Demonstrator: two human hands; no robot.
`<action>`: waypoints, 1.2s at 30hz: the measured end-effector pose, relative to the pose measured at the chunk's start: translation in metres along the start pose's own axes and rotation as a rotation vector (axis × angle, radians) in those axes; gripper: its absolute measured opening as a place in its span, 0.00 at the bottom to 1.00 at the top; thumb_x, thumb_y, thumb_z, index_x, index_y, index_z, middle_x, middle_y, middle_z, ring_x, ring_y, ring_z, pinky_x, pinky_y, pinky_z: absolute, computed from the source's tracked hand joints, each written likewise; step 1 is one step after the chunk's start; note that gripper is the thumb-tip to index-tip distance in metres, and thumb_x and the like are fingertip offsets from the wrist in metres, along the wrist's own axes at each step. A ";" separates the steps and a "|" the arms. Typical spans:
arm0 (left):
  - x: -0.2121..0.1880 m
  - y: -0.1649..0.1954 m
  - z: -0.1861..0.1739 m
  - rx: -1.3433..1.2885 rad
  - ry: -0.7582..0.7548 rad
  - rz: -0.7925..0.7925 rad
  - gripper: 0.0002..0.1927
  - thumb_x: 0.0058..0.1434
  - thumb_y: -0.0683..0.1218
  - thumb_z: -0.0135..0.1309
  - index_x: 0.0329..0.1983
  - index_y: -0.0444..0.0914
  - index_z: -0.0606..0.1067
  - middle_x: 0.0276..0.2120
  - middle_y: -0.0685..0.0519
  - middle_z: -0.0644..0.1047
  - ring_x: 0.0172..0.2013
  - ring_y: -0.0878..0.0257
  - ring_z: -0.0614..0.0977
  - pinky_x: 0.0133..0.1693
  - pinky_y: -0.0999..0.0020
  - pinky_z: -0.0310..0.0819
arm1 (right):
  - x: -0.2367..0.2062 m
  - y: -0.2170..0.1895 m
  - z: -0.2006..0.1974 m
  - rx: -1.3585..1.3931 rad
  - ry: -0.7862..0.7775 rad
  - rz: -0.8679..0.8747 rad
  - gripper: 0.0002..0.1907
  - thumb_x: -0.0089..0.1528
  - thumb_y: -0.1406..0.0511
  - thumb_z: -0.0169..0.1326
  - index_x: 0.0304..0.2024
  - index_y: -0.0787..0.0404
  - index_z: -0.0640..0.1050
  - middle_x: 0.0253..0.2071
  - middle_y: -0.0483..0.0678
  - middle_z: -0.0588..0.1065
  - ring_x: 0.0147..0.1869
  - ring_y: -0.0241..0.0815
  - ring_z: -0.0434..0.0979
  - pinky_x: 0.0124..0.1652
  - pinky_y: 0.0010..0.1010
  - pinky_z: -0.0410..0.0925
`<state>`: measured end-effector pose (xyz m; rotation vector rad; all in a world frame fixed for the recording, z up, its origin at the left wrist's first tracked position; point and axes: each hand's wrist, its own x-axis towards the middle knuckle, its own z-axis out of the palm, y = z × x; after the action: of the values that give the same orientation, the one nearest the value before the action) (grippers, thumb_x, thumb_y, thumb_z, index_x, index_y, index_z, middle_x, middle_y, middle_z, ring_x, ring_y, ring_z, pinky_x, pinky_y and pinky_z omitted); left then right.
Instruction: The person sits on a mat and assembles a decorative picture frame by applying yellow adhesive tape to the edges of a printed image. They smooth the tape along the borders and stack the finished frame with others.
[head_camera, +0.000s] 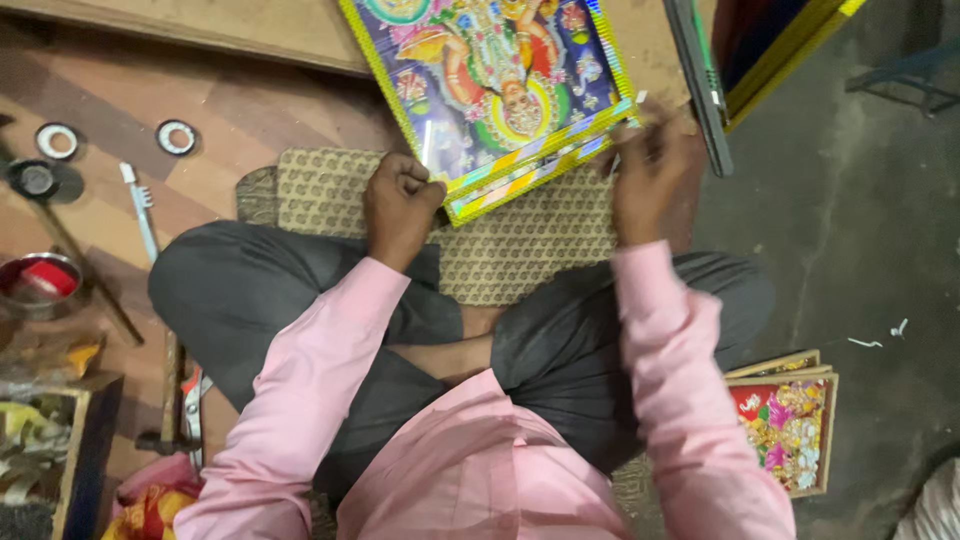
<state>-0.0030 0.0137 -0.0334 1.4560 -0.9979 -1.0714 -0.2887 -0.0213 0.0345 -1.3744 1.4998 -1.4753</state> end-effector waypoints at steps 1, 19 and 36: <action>0.000 0.001 -0.002 -0.067 -0.022 -0.002 0.11 0.53 0.39 0.64 0.35 0.34 0.74 0.28 0.53 0.79 0.28 0.68 0.80 0.32 0.71 0.74 | -0.027 -0.004 0.022 0.005 -0.014 0.080 0.15 0.70 0.70 0.56 0.58 0.65 0.73 0.35 0.46 0.75 0.29 0.35 0.75 0.27 0.27 0.67; -0.004 0.007 -0.013 -0.354 -0.076 -0.163 0.08 0.57 0.40 0.64 0.37 0.34 0.77 0.31 0.56 0.79 0.31 0.71 0.79 0.33 0.77 0.72 | -0.119 -0.026 0.128 -0.063 -0.329 0.254 0.17 0.66 0.73 0.53 0.57 0.61 0.79 0.28 0.42 0.76 0.26 0.28 0.72 0.29 0.22 0.69; -0.001 -0.009 -0.007 -0.309 -0.058 -0.164 0.11 0.55 0.42 0.67 0.33 0.35 0.75 0.26 0.53 0.79 0.24 0.69 0.77 0.26 0.75 0.69 | 0.032 0.002 0.013 -0.282 0.082 -0.060 0.12 0.65 0.74 0.54 0.52 0.69 0.80 0.32 0.49 0.78 0.31 0.33 0.77 0.31 0.26 0.71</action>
<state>0.0039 0.0181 -0.0420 1.2739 -0.7229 -1.3302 -0.2854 -0.0554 0.0379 -1.5483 1.7864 -1.4111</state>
